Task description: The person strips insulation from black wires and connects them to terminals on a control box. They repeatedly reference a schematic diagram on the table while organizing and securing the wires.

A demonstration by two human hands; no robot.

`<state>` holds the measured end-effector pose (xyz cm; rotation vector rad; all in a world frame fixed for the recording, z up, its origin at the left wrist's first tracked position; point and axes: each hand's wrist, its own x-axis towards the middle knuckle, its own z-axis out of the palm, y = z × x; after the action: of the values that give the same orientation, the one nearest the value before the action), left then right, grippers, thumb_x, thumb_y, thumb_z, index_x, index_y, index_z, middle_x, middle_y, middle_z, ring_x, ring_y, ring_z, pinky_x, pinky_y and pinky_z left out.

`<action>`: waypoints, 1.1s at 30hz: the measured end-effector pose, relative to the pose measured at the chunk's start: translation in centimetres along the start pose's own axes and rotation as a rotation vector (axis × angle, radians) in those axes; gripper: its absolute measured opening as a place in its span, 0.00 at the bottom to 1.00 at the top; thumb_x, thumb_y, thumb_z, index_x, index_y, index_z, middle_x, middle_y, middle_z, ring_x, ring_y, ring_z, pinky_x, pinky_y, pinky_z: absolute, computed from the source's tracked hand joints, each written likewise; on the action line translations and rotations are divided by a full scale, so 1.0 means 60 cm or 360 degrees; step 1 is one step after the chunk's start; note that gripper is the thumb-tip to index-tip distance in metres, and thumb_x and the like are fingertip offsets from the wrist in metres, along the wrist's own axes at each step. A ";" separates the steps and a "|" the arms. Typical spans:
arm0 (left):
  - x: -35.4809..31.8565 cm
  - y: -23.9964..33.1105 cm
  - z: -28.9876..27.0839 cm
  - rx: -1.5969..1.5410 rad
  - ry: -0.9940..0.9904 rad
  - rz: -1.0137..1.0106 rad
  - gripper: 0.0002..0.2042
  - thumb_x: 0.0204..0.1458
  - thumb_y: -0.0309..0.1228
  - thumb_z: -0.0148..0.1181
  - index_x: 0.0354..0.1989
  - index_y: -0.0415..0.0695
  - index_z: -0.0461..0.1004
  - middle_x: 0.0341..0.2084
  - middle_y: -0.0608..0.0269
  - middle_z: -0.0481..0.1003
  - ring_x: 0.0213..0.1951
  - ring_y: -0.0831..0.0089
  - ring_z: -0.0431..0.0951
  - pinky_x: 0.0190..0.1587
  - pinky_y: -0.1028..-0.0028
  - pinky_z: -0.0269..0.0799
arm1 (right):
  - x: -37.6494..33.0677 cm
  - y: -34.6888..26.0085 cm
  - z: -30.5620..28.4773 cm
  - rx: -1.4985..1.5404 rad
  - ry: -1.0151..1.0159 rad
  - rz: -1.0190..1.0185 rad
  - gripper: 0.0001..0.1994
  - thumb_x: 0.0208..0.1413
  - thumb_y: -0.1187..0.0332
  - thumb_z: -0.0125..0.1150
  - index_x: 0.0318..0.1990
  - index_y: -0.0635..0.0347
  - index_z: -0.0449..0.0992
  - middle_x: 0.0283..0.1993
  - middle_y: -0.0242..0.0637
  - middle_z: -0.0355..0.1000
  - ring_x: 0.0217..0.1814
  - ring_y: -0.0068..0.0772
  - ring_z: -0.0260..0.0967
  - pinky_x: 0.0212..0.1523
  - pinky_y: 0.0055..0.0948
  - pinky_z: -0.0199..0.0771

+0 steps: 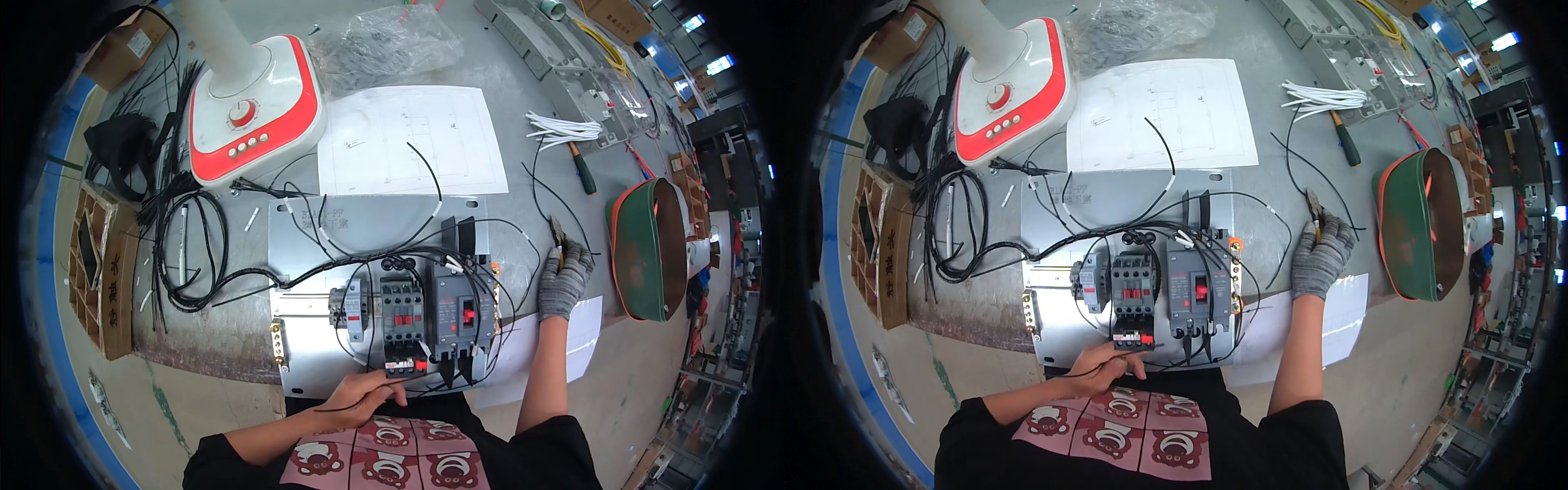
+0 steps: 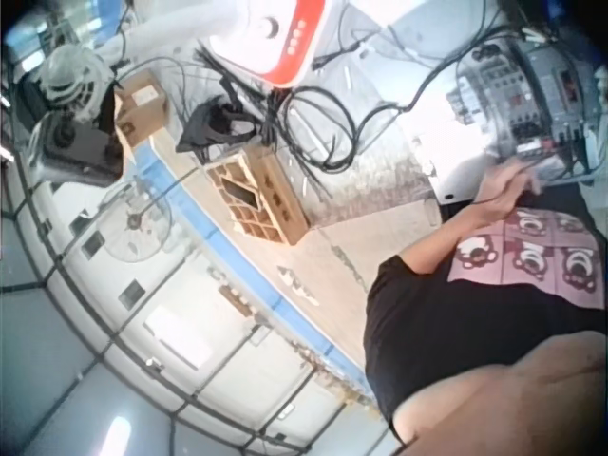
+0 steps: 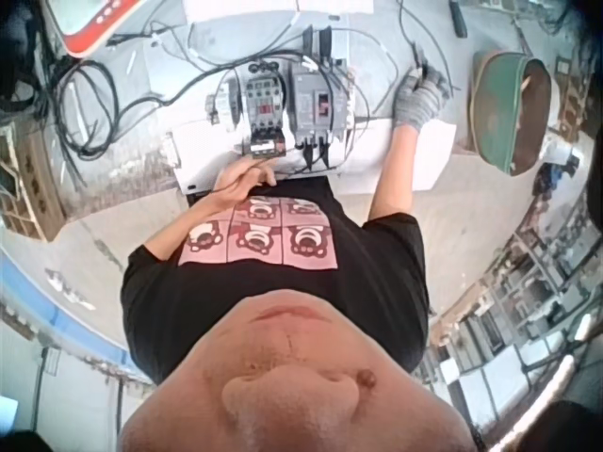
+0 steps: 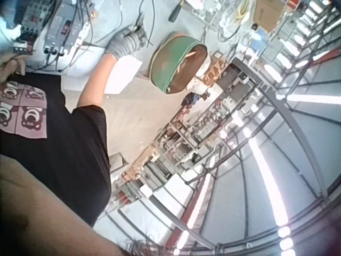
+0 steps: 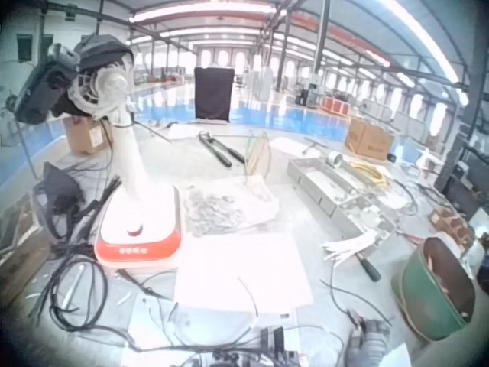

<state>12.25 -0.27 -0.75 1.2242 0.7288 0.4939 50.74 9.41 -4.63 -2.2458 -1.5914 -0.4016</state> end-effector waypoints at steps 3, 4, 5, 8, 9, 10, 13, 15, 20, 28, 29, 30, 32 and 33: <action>0.004 -0.006 -0.009 -0.0012 -0.0103 -0.0030 0.15 0.59 0.20 0.45 0.54 0.39 0.68 0.32 0.59 0.77 0.32 0.72 0.77 0.39 0.77 0.72 | -0.001 0.000 0.002 0.0031 -0.0013 0.0007 0.16 0.51 0.67 0.56 0.48 0.61 0.72 0.44 0.48 0.68 0.49 0.52 0.63 0.53 0.46 0.62; 0.004 -0.010 -0.012 -0.0012 -0.0140 -0.0074 0.14 0.58 0.19 0.45 0.53 0.38 0.69 0.32 0.59 0.77 0.32 0.72 0.77 0.39 0.77 0.72 | 0.000 0.000 0.002 0.0029 -0.0023 0.0024 0.16 0.51 0.68 0.56 0.48 0.61 0.72 0.44 0.48 0.68 0.50 0.51 0.63 0.53 0.45 0.62; 0.007 -0.018 -0.015 -0.0034 -0.0131 0.0149 0.13 0.58 0.19 0.47 0.51 0.38 0.69 0.32 0.59 0.77 0.33 0.71 0.78 0.38 0.76 0.73 | -0.001 -0.001 0.000 0.0026 -0.0038 0.0039 0.16 0.51 0.68 0.55 0.48 0.61 0.72 0.44 0.48 0.68 0.50 0.51 0.62 0.54 0.45 0.62; 0.007 -0.022 -0.021 -0.0030 -0.0176 0.0138 0.13 0.56 0.18 0.49 0.49 0.38 0.70 0.31 0.59 0.76 0.35 0.70 0.78 0.39 0.76 0.73 | 0.002 -0.006 0.000 0.0029 -0.0075 0.0064 0.16 0.52 0.68 0.55 0.48 0.61 0.72 0.45 0.48 0.68 0.50 0.51 0.62 0.55 0.44 0.61; -0.001 -0.035 -0.022 -0.0082 -0.0240 -0.0020 0.13 0.55 0.18 0.51 0.48 0.39 0.71 0.32 0.59 0.77 0.36 0.69 0.79 0.40 0.75 0.73 | 0.001 -0.005 0.001 0.0029 -0.0072 0.0062 0.15 0.52 0.68 0.55 0.48 0.61 0.72 0.45 0.48 0.67 0.50 0.50 0.62 0.55 0.44 0.61; -0.008 -0.047 -0.024 -0.0128 -0.0296 -0.0180 0.13 0.53 0.18 0.53 0.47 0.40 0.72 0.33 0.58 0.77 0.37 0.68 0.79 0.41 0.75 0.74 | 0.000 -0.003 0.003 0.0028 -0.0069 0.0060 0.15 0.52 0.68 0.55 0.48 0.61 0.72 0.45 0.48 0.67 0.50 0.50 0.62 0.55 0.44 0.61; 0.008 -0.031 -0.028 -0.0034 -0.0223 0.0135 0.11 0.56 0.25 0.51 0.46 0.40 0.75 0.32 0.60 0.78 0.36 0.70 0.80 0.41 0.76 0.75 | -0.001 -0.004 0.006 0.0066 -0.0080 0.0080 0.15 0.52 0.69 0.55 0.48 0.62 0.72 0.45 0.47 0.67 0.50 0.50 0.62 0.55 0.43 0.61; 0.006 -0.029 -0.036 -0.0083 -0.0364 -0.0126 0.12 0.59 0.29 0.48 0.46 0.40 0.75 0.30 0.62 0.78 0.33 0.72 0.79 0.39 0.76 0.74 | 0.001 -0.007 0.000 0.0116 -0.0122 0.0134 0.15 0.53 0.69 0.54 0.48 0.62 0.71 0.45 0.47 0.66 0.50 0.50 0.62 0.55 0.43 0.60; 0.000 -0.052 -0.033 -0.0437 -0.0396 -0.0007 0.18 0.51 0.14 0.54 0.51 0.40 0.71 0.37 0.59 0.73 0.31 0.71 0.73 0.31 0.79 0.68 | -0.004 0.000 0.005 0.0151 0.0206 0.0137 0.15 0.56 0.68 0.52 0.50 0.63 0.71 0.49 0.46 0.67 0.55 0.47 0.61 0.59 0.42 0.58; -0.011 -0.085 -0.037 -0.0475 -0.0457 -0.0164 0.17 0.51 0.15 0.53 0.51 0.38 0.71 0.39 0.58 0.72 0.30 0.73 0.73 0.30 0.80 0.67 | 0.132 -0.118 -0.076 0.0744 -0.0025 -0.0326 0.13 0.55 0.71 0.52 0.47 0.62 0.75 0.44 0.42 0.72 0.53 0.43 0.66 0.59 0.37 0.61; -0.010 -0.087 -0.038 -0.0494 -0.0490 -0.0219 0.17 0.51 0.15 0.53 0.51 0.38 0.71 0.40 0.58 0.72 0.30 0.73 0.73 0.30 0.80 0.67 | 0.153 -0.149 -0.072 0.0827 -0.0301 -0.0374 0.13 0.54 0.73 0.52 0.46 0.60 0.75 0.42 0.42 0.72 0.51 0.43 0.67 0.57 0.37 0.63; -0.012 -0.092 -0.035 -0.0479 -0.0450 -0.0139 0.17 0.51 0.15 0.53 0.51 0.38 0.71 0.40 0.58 0.72 0.30 0.73 0.74 0.30 0.80 0.68 | 0.170 -0.183 -0.060 0.0918 -0.0579 -0.0432 0.13 0.52 0.75 0.52 0.45 0.59 0.76 0.40 0.43 0.72 0.49 0.43 0.68 0.56 0.36 0.65; -0.015 -0.097 -0.026 -0.0448 -0.0369 -0.0002 0.17 0.51 0.16 0.54 0.50 0.38 0.71 0.40 0.57 0.73 0.30 0.72 0.74 0.31 0.79 0.69 | 0.190 -0.242 -0.032 0.0804 -0.0962 -0.0693 0.16 0.49 0.78 0.51 0.46 0.56 0.76 0.39 0.44 0.72 0.48 0.43 0.68 0.54 0.37 0.66; -0.014 -0.092 -0.026 -0.0488 -0.0369 -0.0084 0.17 0.50 0.16 0.53 0.50 0.38 0.72 0.40 0.56 0.73 0.30 0.71 0.75 0.32 0.78 0.70 | 0.195 -0.262 -0.014 0.0764 -0.1087 -0.0891 0.15 0.54 0.74 0.51 0.49 0.55 0.75 0.40 0.44 0.71 0.47 0.44 0.67 0.53 0.38 0.67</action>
<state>10.30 -1.39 -6.08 0.9526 0.4667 0.3953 39.68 23.67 3.10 -1.6108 -2.3348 0.6347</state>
